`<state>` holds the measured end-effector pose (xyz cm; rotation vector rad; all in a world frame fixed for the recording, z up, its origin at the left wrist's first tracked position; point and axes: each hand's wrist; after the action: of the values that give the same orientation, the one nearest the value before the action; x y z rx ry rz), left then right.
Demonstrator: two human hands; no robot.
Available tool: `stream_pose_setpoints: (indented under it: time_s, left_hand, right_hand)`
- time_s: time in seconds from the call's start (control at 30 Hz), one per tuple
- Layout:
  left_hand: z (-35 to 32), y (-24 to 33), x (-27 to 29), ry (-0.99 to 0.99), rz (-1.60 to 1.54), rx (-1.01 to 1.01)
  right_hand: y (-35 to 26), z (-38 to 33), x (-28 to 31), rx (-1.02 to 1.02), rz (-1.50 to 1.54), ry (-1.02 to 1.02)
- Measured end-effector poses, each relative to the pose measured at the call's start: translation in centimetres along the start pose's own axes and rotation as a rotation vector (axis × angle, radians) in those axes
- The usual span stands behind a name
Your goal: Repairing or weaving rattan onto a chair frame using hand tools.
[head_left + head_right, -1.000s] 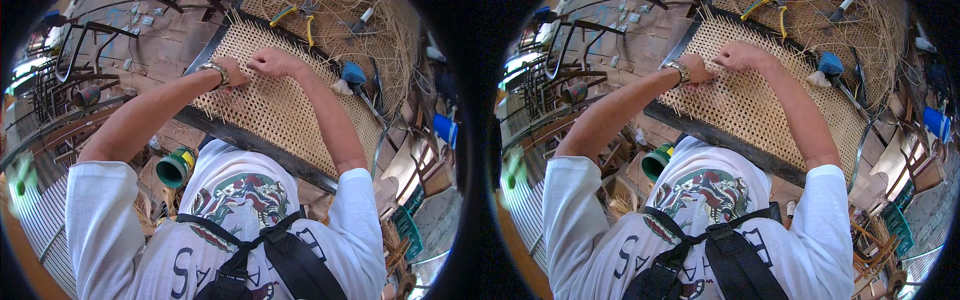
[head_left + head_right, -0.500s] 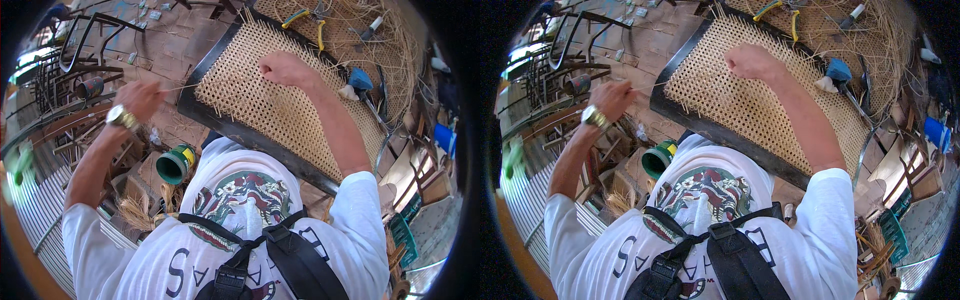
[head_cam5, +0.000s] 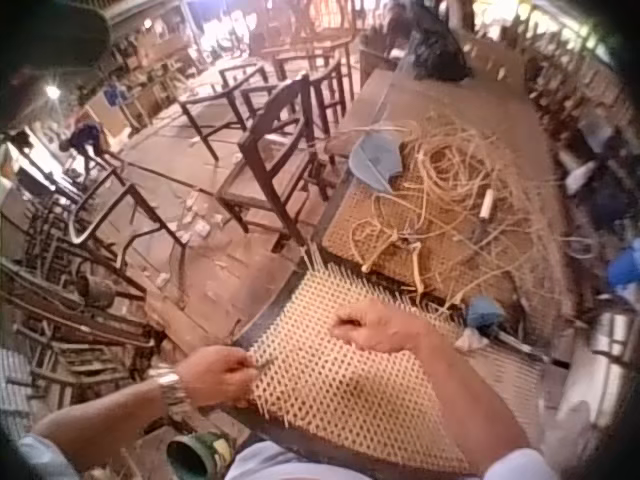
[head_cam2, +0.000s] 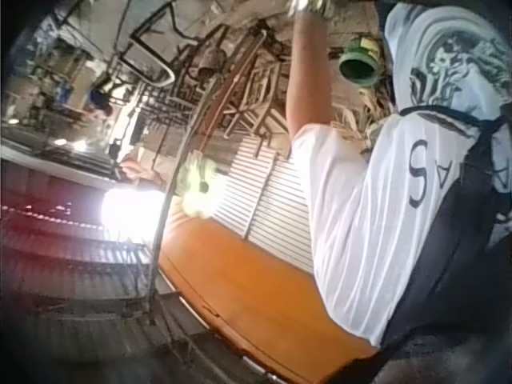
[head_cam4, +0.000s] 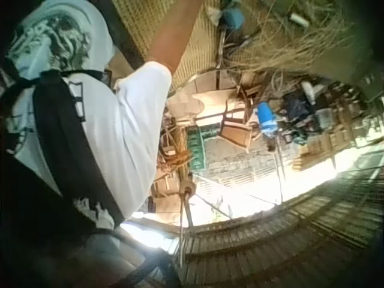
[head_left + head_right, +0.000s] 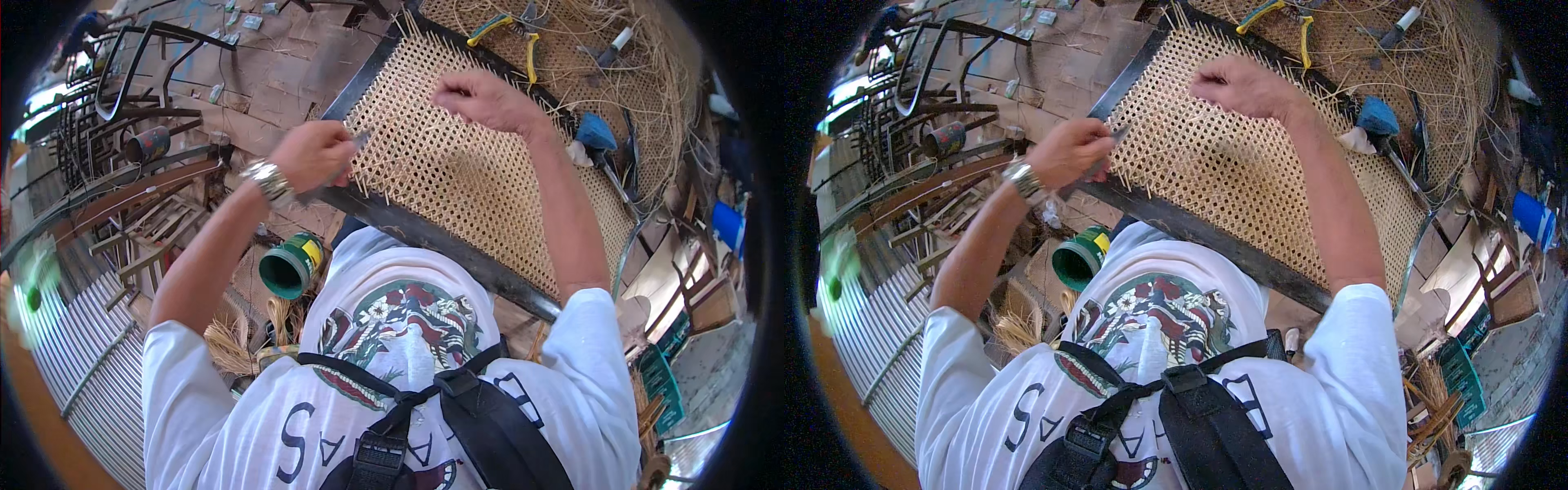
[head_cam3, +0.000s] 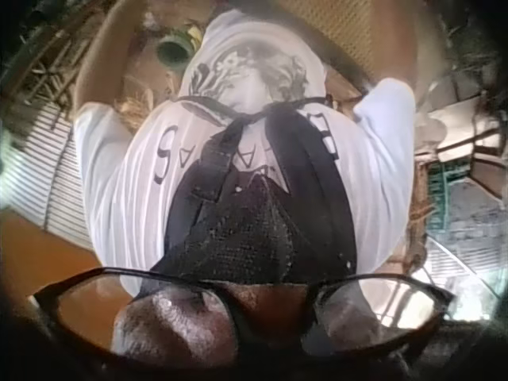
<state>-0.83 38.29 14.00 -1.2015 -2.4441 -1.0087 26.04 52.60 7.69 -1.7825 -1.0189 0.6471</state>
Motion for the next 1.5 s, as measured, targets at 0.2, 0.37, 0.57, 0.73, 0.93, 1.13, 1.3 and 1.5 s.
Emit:
stream_pose_setpoints:
  time_s: [0.2,0.37,0.57,0.73,0.93,1.13,1.3,1.5]
  left_hand:
    - [5.4,3.2,-3.3,-0.056,0.229,-0.066]
    - [7.0,4.3,-2.1,-0.252,0.196,0.006]
    - [8.9,5.1,-1.0,-0.448,0.215,0.151]
    - [9.5,4.9,-2.8,-0.376,0.687,-0.329]
    - [7.9,5.7,-3.2,-0.308,0.011,0.274]
    - [8.9,7.1,-2.3,-0.231,0.425,0.242]
    - [9.3,6.2,-3.2,-0.083,0.765,0.044]
    - [3.8,3.4,0.2,0.075,0.905,-0.077]
  right_hand:
    - [2.4,1.0,-0.4,-0.055,-0.238,-0.011]
    - [1.6,2.0,-0.4,-0.025,-0.414,-0.023]
    - [1.4,2.4,-0.4,0.089,-0.397,0.073]
    - [1.7,3.0,-0.1,0.068,-0.434,0.033]
    - [1.8,3.6,-1.6,0.056,-0.335,-0.096]
    - [0.1,1.7,-2.6,0.049,-0.457,-0.060]
    - [-1.2,1.7,-3.1,-0.016,-0.692,-0.057]
    - [-0.5,1.1,-3.4,-0.014,-0.643,-0.018]
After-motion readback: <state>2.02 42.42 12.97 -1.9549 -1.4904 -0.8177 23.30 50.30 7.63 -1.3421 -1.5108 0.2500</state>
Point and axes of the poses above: each hand's wrist, its own z-axis towards the middle knuckle, its own x-axis out of the back of the hand, y = z × x, and after that the axes turned 15 degrees about z, right-handed
